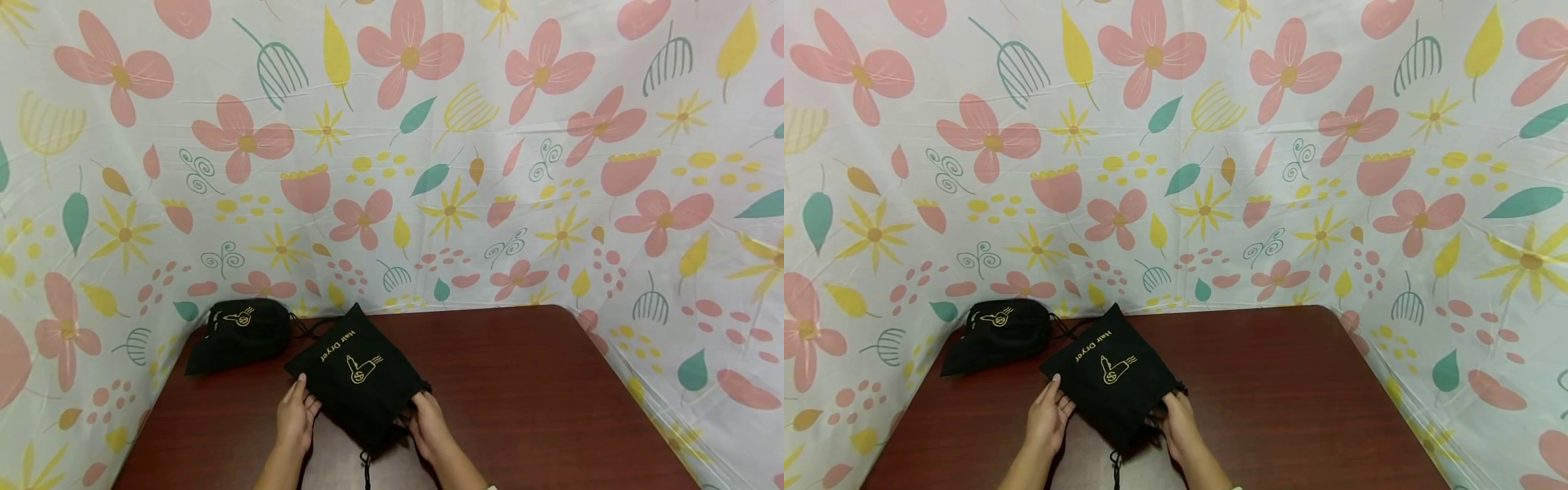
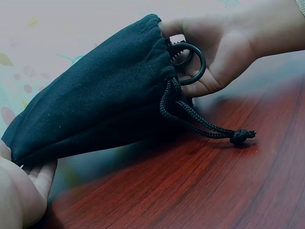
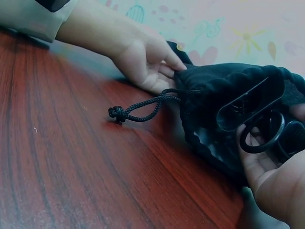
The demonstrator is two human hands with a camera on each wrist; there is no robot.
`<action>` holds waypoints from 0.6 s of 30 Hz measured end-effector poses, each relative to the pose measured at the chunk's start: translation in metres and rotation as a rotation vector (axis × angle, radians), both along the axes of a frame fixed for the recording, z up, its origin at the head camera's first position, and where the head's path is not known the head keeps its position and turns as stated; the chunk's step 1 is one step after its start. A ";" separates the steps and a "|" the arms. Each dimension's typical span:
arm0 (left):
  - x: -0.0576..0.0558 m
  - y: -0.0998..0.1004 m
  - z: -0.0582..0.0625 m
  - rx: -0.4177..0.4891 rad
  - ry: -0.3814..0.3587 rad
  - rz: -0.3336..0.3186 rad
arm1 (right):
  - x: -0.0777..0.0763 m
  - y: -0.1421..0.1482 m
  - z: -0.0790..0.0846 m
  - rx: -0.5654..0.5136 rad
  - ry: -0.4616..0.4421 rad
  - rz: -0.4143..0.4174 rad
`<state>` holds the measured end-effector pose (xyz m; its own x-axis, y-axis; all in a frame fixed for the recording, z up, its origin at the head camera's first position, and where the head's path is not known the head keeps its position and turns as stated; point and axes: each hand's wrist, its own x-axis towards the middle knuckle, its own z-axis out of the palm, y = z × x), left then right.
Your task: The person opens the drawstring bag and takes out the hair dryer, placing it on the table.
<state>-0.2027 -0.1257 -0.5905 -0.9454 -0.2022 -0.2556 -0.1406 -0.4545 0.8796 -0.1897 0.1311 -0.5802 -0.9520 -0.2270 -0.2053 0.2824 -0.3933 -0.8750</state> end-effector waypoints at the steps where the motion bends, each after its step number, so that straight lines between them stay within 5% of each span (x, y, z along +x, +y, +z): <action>1: 0.000 0.000 0.000 0.002 0.002 0.000 | 0.000 0.000 -0.001 -0.001 0.009 -0.003; 18: 0.000 -0.001 -0.002 0.042 -0.001 -0.002 | 0.002 0.003 -0.002 0.028 -0.004 -0.024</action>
